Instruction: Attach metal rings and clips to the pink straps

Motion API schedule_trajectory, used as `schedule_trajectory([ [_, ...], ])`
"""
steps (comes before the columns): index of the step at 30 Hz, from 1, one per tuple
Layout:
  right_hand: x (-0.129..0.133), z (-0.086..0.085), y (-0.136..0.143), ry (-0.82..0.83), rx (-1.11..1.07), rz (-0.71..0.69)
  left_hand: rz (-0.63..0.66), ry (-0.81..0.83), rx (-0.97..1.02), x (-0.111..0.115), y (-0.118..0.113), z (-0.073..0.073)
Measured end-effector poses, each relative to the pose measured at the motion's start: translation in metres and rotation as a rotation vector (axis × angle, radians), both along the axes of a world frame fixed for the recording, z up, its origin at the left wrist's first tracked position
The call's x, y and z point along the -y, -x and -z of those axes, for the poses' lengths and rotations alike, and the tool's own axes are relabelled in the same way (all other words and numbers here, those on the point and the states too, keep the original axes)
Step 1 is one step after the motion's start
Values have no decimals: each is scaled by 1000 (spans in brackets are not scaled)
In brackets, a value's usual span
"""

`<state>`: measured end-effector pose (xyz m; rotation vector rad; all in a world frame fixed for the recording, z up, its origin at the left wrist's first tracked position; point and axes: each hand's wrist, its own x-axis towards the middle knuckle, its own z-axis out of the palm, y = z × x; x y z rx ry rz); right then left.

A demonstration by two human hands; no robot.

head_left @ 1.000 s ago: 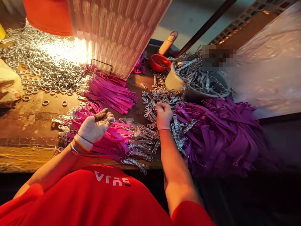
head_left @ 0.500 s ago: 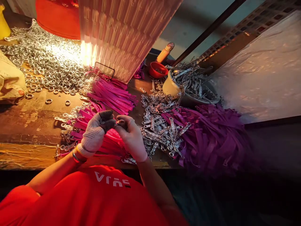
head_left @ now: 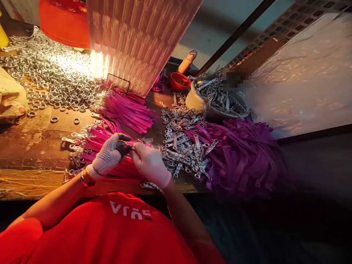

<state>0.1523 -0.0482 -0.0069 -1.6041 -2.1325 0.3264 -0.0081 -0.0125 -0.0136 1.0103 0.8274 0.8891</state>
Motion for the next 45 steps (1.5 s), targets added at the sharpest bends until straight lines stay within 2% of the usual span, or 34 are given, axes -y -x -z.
schedule_trajectory([
  [3, 16, 2, 9, 133, 179, -109, -82, 65, 68, -22, 4, -8],
  [5, 27, 4, 12, 189, 147, -234, -161, 23, 138, -38, 6, -20],
  [6, 30, 4, 10, 184, 81, -240, -172, -15, 145, -45, 6, -26],
  [8, 27, 0, 2, 103, -95, -109, -116, -79, 90, -53, 2, -36],
  [10, 15, -7, -12, -1, -232, 65, -34, -99, 0, -52, -5, -40],
  [12, -1, -12, -22, -55, -280, 145, 27, -94, -51, -46, -14, -38],
  [15, -16, -8, -25, -37, -268, 96, 96, -71, -56, -38, -23, -28],
  [20, -19, 10, -18, -110, 76, 125, 218, -13, -90, -35, -20, -19],
  [22, -16, 15, -18, -174, 182, 126, 281, 32, -85, -34, -16, -19],
  [24, -13, 18, -18, -235, 210, 105, 284, 104, -76, -34, -15, -22],
  [28, -7, 22, -15, -269, 122, 132, 259, 176, -106, -35, -19, -30],
  [31, -5, 19, -18, -155, 29, 205, 258, 129, -120, -38, -28, -31],
  [33, -4, 14, -23, -113, 67, 219, 268, 96, -136, -40, -35, -29],
  [36, -4, 9, -34, -159, 134, 219, 297, 45, -181, -42, -48, -29],
  [39, -6, 11, -42, -147, -39, 242, 309, -13, -227, -49, -59, -35],
  [42, -12, 12, -52, -33, -200, 232, 392, -61, -244, -60, -65, -41],
  [45, -20, 6, -66, 2, -108, 179, 531, -120, -318, -68, -67, -42],
])
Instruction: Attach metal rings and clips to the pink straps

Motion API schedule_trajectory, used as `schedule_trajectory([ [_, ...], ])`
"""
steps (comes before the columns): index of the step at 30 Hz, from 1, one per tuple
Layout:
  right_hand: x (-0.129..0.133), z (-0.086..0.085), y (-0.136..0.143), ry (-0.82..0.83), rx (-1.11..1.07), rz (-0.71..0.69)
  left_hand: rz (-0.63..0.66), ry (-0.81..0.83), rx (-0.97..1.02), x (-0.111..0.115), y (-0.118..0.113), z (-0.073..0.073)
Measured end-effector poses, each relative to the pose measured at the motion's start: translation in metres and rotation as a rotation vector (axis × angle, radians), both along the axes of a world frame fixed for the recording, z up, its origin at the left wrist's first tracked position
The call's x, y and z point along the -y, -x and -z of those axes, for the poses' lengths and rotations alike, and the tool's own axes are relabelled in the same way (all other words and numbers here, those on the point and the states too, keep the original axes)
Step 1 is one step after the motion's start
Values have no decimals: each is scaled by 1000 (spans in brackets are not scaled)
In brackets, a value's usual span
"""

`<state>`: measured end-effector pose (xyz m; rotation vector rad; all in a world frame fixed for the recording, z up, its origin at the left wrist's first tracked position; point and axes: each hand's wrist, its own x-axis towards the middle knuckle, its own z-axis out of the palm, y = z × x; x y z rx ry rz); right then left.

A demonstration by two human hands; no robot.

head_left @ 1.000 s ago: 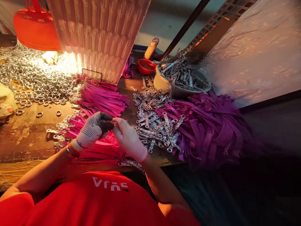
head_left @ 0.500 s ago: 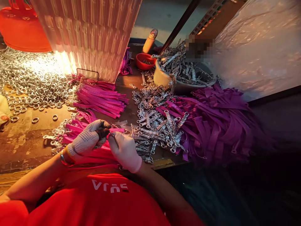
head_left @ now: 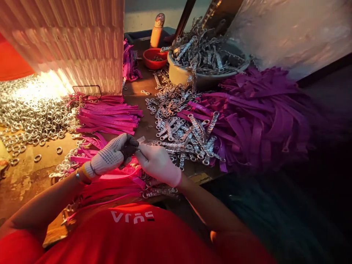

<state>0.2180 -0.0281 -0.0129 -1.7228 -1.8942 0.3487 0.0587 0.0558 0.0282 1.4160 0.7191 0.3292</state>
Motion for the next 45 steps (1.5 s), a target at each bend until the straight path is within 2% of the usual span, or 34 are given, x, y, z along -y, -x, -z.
schedule_trajectory([
  [2, -3, -6, -6, -15, 102, -56, 20, 3, -37, -1, -1, 1],
  [5, -3, -7, -1, -74, 185, -91, -62, 171, 8, 2, -5, 1],
  [7, -2, -1, 8, -105, 110, 11, -151, 245, 53, 1, -9, 1],
  [9, -2, 9, 15, -93, -39, 145, -183, 196, 54, -8, -15, 4],
  [11, -3, 16, 15, -78, -169, 237, -128, -35, -18, -29, -23, 13],
  [13, -4, 18, 8, -108, -267, 273, -48, -438, -161, -59, -32, 28],
  [14, -4, 18, 4, -133, -320, 284, -48, -661, -236, -75, -36, 36],
  [16, -3, 15, -2, -166, -413, 268, 12, -948, -440, -103, -46, 51],
  [19, 1, 14, -1, -149, -416, 186, 130, -1100, -642, -121, -56, 63],
  [23, 2, 17, 5, -108, -331, 189, 199, -1187, -764, -111, -57, 65],
  [26, -2, 16, 8, -87, -298, 221, 138, -1143, -734, -102, -50, 59],
  [28, -5, 14, 8, -84, -288, 234, 42, -1035, -608, -97, -43, 52],
  [30, -8, 12, 9, -103, -297, 227, -88, -848, -408, -89, -32, 43],
  [32, -11, 12, 11, -142, -304, 195, -159, -595, -220, -76, -18, 33],
  [34, -15, 11, 16, -159, -301, 149, -148, -360, -109, -58, 0, 22],
  [36, -18, 10, 24, -144, -274, 113, -131, -227, -66, -37, 18, 12],
  [39, -18, 4, 36, -102, -132, 70, -179, -137, -44, -9, 38, 4],
  [42, -11, -5, 46, -61, 127, 11, -184, -86, -45, 8, 49, 2],
  [45, -3, -10, 51, -22, 333, -54, -124, -247, -130, 13, 51, 9],
])
